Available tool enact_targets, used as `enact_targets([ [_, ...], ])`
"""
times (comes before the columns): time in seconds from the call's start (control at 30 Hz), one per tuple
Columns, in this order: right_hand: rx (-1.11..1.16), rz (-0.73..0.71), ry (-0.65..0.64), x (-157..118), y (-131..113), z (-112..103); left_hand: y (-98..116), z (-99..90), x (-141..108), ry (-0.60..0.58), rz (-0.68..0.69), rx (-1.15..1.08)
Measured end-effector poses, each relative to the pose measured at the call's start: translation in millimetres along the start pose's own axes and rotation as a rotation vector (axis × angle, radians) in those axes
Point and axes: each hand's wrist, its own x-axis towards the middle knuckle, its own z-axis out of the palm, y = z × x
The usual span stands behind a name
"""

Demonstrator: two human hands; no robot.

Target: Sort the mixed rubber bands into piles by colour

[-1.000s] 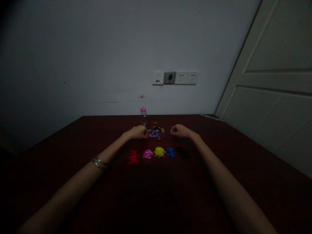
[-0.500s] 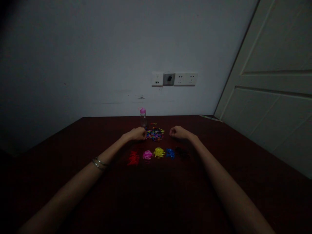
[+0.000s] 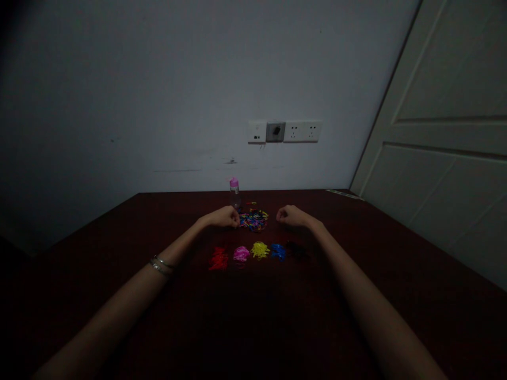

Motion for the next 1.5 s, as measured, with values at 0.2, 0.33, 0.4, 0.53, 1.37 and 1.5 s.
enact_targets([
  [0.2,0.014,-0.009,0.012,-0.4,-5.9,-2.3,20.5,-11.7,-10.4,-0.068,0.039,-0.125],
  [0.33,0.006,-0.011,0.018,-1.3,-11.6,-2.7,36.9,-8.0,-18.3,-0.229,0.104,-0.210],
  [0.4,0.007,-0.030,0.021,-1.3,-14.1,-0.5,41.3,-3.1,-20.9,-0.294,0.110,-0.224],
  [0.53,0.040,-0.059,0.032,1.7,-18.4,9.7,42.1,3.3,-23.2,-0.357,0.088,-0.193],
  [1.37,-0.060,-0.039,0.229,5.8,-22.0,38.2,-57.3,-3.5,-18.9,0.404,-0.227,-0.846],
  [1.5,0.033,-0.072,0.262,5.4,-18.3,32.7,-69.2,-1.0,-18.1,0.432,-0.235,-0.883],
])
